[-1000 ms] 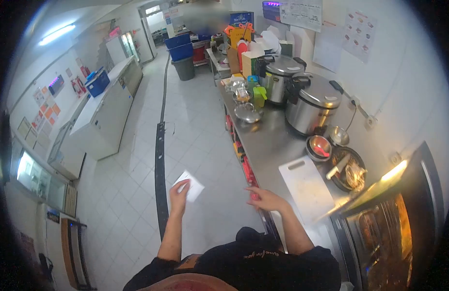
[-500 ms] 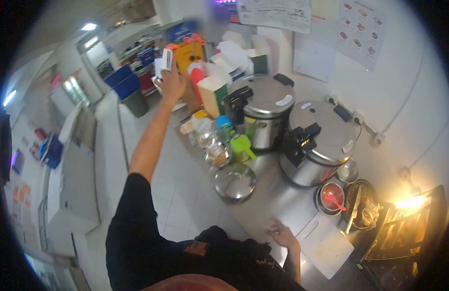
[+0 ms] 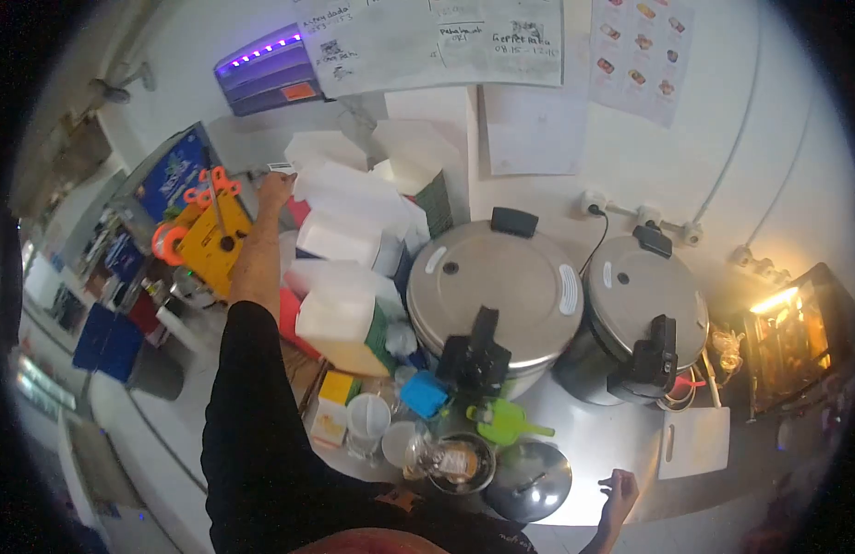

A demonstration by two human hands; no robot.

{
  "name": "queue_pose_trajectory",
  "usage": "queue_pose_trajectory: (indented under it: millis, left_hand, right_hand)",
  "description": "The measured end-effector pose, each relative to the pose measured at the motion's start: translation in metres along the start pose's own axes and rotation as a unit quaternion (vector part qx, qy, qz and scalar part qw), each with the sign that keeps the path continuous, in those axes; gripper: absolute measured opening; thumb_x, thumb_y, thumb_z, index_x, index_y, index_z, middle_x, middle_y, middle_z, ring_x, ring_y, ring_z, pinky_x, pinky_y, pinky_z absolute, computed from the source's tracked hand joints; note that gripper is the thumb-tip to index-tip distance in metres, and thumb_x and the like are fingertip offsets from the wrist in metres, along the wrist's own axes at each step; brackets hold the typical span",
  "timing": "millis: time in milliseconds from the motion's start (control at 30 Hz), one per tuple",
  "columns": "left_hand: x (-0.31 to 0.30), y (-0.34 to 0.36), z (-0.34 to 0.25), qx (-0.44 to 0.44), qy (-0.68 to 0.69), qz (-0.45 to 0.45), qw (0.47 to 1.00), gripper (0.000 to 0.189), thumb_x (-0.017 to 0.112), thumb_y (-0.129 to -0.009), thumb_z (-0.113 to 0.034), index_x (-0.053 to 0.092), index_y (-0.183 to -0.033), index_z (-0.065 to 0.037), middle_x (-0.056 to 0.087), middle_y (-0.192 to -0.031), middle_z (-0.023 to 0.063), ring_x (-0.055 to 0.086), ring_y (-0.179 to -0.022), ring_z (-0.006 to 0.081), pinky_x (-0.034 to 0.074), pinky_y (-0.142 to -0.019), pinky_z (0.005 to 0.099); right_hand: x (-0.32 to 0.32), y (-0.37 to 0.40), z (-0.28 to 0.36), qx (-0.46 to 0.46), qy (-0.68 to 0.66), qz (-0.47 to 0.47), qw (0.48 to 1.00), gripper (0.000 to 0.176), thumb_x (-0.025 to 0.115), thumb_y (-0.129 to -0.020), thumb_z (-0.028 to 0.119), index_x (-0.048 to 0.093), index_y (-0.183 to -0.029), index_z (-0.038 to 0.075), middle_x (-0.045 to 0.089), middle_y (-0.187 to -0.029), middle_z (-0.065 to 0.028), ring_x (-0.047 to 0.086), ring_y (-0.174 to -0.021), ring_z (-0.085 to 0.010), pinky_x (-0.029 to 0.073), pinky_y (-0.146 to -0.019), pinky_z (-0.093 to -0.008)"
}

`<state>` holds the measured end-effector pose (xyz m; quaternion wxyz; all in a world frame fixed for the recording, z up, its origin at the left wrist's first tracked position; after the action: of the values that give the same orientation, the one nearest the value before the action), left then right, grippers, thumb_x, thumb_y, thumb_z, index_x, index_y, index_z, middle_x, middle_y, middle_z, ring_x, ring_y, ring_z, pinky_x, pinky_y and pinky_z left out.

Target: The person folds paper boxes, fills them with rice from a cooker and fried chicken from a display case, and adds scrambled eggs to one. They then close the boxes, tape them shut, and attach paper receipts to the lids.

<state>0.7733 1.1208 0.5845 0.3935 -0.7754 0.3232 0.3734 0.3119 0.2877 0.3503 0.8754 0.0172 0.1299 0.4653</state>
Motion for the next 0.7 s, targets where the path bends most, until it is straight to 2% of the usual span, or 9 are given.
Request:
queue_pose_trajectory:
  millis: [133,233,333,400,467,567,633,667,700]
  left_hand:
    - [0.100,-0.099,0.025,0.139,-0.020,0.173,0.975,0.029,0.067,-0.085,-0.032,0.075,-0.098,-0.007,0.071,-0.101,0.0184,0.070,-0.087,0.0309,0.055,-0.079,0.0388]
    - [0.136,-0.123,0.030,0.079,0.102,0.351,0.927,0.031,0.069,-0.082,-0.032,0.073,-0.102,-0.007,0.071,-0.097,0.0142,0.068,-0.083,0.0265,0.055,-0.078,0.0373]
    - [0.163,-0.124,0.036,0.001,0.214,0.508,0.834,0.035,0.071,-0.079,-0.032,0.071,-0.105,-0.008,0.070,-0.093,0.0100,0.066,-0.079,0.0222,0.054,-0.077,0.0357]
    - [0.156,-0.108,0.039,-0.080,0.339,0.484,0.803,0.040,0.070,-0.081,-0.033,0.067,-0.111,-0.007,0.070,-0.100,0.0106,0.066,-0.084,0.0206,0.054,-0.078,0.0350]
    - [0.163,-0.104,0.043,-0.094,0.404,0.477,0.775,0.043,0.068,-0.083,-0.034,0.065,-0.115,-0.006,0.069,-0.104,0.0110,0.066,-0.088,0.0199,0.054,-0.079,0.0348]
    - [0.171,-0.108,0.037,0.011,0.448,0.476,0.757,0.039,0.068,-0.084,-0.033,0.067,-0.112,-0.006,0.070,-0.104,0.0112,0.067,-0.088,0.0209,0.055,-0.078,0.0361]
    - [0.184,-0.101,0.016,0.113,0.508,0.442,0.731,0.033,0.069,-0.083,-0.030,0.070,-0.104,-0.004,0.072,-0.098,0.0112,0.068,-0.084,0.0224,0.055,-0.077,0.0380]
    - [0.159,-0.089,-0.011,0.185,0.345,0.418,0.820,0.031,0.070,-0.082,-0.028,0.071,-0.100,-0.003,0.072,-0.095,0.0123,0.069,-0.082,0.0241,0.055,-0.077,0.0390]
    - [0.101,-0.069,-0.050,0.252,0.170,0.374,0.876,0.028,0.070,-0.081,-0.026,0.072,-0.096,-0.002,0.072,-0.091,0.0134,0.069,-0.080,0.0259,0.055,-0.077,0.0401]
  right_hand:
    - [0.023,0.045,0.002,0.027,-0.013,-0.097,0.995,0.015,0.062,-0.094,0.022,0.061,-0.094,0.008,0.060,-0.071,-0.0020,0.065,-0.069,-0.0134,0.047,-0.054,-0.0258]
    - [0.039,0.075,0.007,0.062,-0.021,-0.140,0.988,0.014,0.063,-0.093,0.022,0.061,-0.096,0.009,0.060,-0.072,-0.0018,0.064,-0.068,-0.0128,0.047,-0.054,-0.0259]
    - [0.060,0.098,0.009,0.065,-0.031,-0.148,0.986,0.016,0.063,-0.093,0.024,0.061,-0.097,0.009,0.061,-0.074,-0.0019,0.065,-0.069,-0.0130,0.048,-0.054,-0.0264]
    - [0.074,0.111,0.018,0.070,-0.024,-0.143,0.987,0.017,0.062,-0.093,0.025,0.061,-0.098,0.009,0.061,-0.076,-0.0022,0.065,-0.070,-0.0133,0.048,-0.055,-0.0269]
    - [0.078,0.117,0.013,0.074,-0.018,-0.138,0.988,0.018,0.062,-0.093,0.026,0.061,-0.098,0.008,0.062,-0.078,-0.0029,0.065,-0.071,-0.0137,0.048,-0.057,-0.0273]
    - [0.087,0.132,0.016,0.079,0.001,-0.133,0.988,0.020,0.062,-0.093,0.027,0.061,-0.100,0.007,0.063,-0.080,-0.0038,0.065,-0.073,-0.0142,0.047,-0.059,-0.0276]
    - [0.087,0.145,0.015,0.080,0.011,-0.137,0.987,0.023,0.062,-0.094,0.028,0.062,-0.101,0.006,0.063,-0.081,-0.0041,0.065,-0.073,-0.0145,0.047,-0.060,-0.0278]
    - [0.087,0.150,0.015,0.078,0.017,-0.143,0.986,0.023,0.062,-0.094,0.028,0.062,-0.102,0.006,0.063,-0.082,-0.0042,0.064,-0.073,-0.0144,0.047,-0.060,-0.0280]
    - [0.086,0.155,0.016,0.076,0.024,-0.150,0.986,0.023,0.062,-0.094,0.028,0.062,-0.102,0.006,0.064,-0.082,-0.0044,0.064,-0.073,-0.0143,0.047,-0.060,-0.0282]
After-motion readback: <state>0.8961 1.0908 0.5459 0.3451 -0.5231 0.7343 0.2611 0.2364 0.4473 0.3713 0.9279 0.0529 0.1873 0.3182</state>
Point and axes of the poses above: each hand's wrist, its own y-axis away from the middle knuckle, its own x-axis out of the palm, z = x × y, the point moved 3 cm from there along -y, towards the middle knuckle
